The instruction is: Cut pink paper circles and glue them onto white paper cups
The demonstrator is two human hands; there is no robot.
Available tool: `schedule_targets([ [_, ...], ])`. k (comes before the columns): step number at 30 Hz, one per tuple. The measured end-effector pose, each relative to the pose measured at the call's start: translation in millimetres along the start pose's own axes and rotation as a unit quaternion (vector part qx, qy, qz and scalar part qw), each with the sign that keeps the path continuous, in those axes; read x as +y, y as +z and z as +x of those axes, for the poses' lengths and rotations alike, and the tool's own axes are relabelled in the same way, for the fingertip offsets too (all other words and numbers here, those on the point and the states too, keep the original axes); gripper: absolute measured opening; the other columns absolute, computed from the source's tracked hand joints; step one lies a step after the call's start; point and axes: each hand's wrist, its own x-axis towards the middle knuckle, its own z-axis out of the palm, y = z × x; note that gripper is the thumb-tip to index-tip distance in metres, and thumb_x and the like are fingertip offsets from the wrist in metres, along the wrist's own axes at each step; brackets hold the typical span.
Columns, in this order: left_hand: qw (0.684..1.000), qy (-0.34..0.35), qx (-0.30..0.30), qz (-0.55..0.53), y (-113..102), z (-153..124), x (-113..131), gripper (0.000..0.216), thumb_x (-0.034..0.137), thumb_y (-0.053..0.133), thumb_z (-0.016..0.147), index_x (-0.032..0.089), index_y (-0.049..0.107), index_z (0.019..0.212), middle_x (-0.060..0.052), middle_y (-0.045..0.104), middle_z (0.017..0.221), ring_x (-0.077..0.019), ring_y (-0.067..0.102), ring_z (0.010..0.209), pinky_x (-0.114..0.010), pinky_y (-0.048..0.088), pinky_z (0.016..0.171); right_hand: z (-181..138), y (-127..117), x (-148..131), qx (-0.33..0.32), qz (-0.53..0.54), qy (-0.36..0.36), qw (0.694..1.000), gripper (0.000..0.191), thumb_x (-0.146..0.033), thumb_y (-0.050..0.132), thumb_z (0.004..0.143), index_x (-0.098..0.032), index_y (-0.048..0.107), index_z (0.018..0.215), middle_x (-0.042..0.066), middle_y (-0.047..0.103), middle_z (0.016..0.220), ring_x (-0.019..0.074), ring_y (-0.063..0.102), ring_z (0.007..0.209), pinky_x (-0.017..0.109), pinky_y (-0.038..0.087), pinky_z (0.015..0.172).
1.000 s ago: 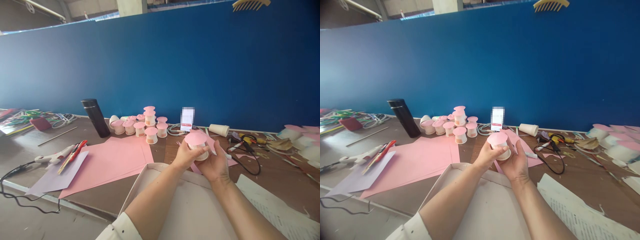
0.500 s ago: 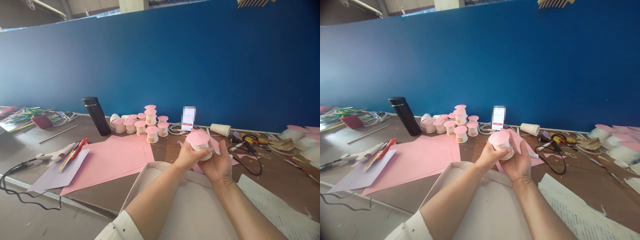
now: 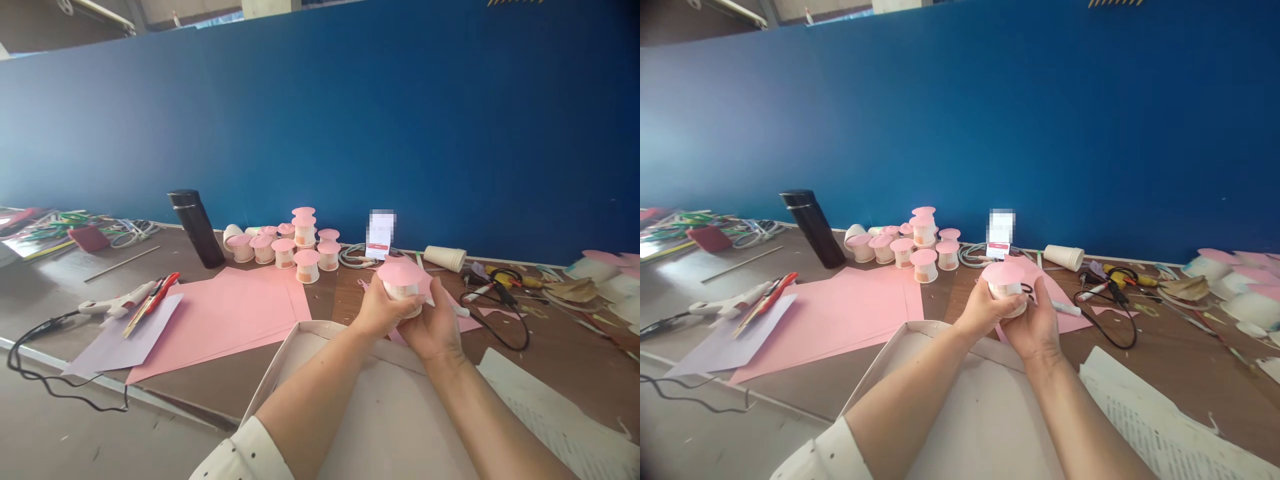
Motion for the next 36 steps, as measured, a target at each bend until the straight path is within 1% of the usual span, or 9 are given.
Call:
schedule_targets([
  [5,0.994,-0.010,0.093,0.060,-10,5,3,0.052,0.026,0.084,0.066,0.017,0.058,0.111,-0.010,0.069,0.108,-0.0243,0.065,0.102,-0.036,0.051,0.087,3,-4,2,-0.014,-0.033,0.061,0.997,0.049,-0.056,0.039,0.095,-0.019,0.068,0.108,0.009,0.076,0.089,0.0221,0.073,0.082,0.036,0.060,0.077],
  [14,1.000,0.012,0.014,-0.015,3,0,-6,0.067,0.031,0.088,0.062,0.018,0.057,0.119,-0.010,0.069,0.112,-0.0265,0.063,0.107,-0.041,0.050,0.094,1,-7,0,-0.036,-0.024,-0.036,0.998,0.043,-0.057,0.049,0.091,-0.031,0.067,0.119,0.002,0.069,0.125,0.0253,0.060,0.123,0.049,0.049,0.102],
  [20,1.000,0.008,0.007,-0.014,4,1,-4,0.065,0.033,0.087,0.063,0.018,0.057,0.118,-0.010,0.069,0.110,-0.0249,0.064,0.104,-0.040,0.051,0.093,0,0,-3,-0.021,-0.022,-0.033,0.999,0.044,-0.056,0.044,0.093,-0.028,0.067,0.117,0.004,0.071,0.121,0.0247,0.065,0.115,0.046,0.051,0.099],
  [24,0.996,0.028,0.060,0.061,-13,7,-1,0.054,0.035,0.081,0.070,0.017,0.056,0.114,-0.010,0.067,0.109,-0.0237,0.064,0.099,-0.038,0.050,0.088,12,-14,-9,0.021,-0.162,0.035,0.986,0.043,-0.056,0.051,0.091,-0.022,0.067,0.113,0.011,0.076,0.098,0.0267,0.073,0.092,0.046,0.057,0.084],
  [26,0.980,0.029,0.127,0.151,-24,11,-1,0.056,0.035,0.082,0.069,0.018,0.055,0.115,-0.011,0.065,0.112,-0.0250,0.062,0.104,-0.039,0.048,0.090,15,-23,-14,0.099,-0.302,-0.017,0.948,0.042,-0.056,0.063,0.084,-0.021,0.068,0.107,0.011,0.075,0.090,0.0277,0.072,0.085,0.046,0.057,0.080],
  [29,0.941,0.033,0.168,0.291,-36,16,-9,0.060,0.036,0.083,0.066,0.018,0.053,0.115,-0.013,0.061,0.116,-0.0290,0.056,0.113,-0.042,0.045,0.093,11,-28,-20,0.196,-0.480,-0.267,0.812,0.044,-0.053,0.069,0.080,-0.023,0.069,0.112,0.010,0.071,0.106,0.0268,0.066,0.098,0.046,0.051,0.093],
  [31,0.922,0.048,0.156,0.351,-38,17,-18,0.061,0.035,0.081,0.067,0.018,0.051,0.117,-0.014,0.059,0.117,-0.0306,0.054,0.116,-0.043,0.044,0.094,3,-23,-22,0.178,-0.537,-0.417,0.711,0.046,-0.050,0.063,0.086,-0.026,0.064,0.125,0.011,0.063,0.124,0.0272,0.059,0.113,0.046,0.045,0.100],
  [33,0.911,0.072,0.130,0.384,-37,17,-25,0.062,0.035,0.081,0.068,0.018,0.050,0.119,-0.014,0.058,0.118,-0.0314,0.054,0.116,-0.044,0.044,0.094,-5,-14,-22,0.111,-0.588,-0.510,0.618,0.042,-0.046,0.058,0.091,-0.028,0.063,0.129,0.011,0.056,0.134,0.0287,0.050,0.126,0.046,0.040,0.106],
  [36,0.906,0.095,0.115,0.397,-33,15,-29,0.062,0.036,0.080,0.069,0.018,0.050,0.119,-0.014,0.058,0.116,-0.0316,0.054,0.115,-0.044,0.044,0.095,-10,-4,-17,0.035,-0.659,-0.550,0.512,0.041,-0.041,0.057,0.092,-0.030,0.062,0.131,0.010,0.045,0.147,0.0324,0.040,0.136,0.053,0.025,0.114],
])
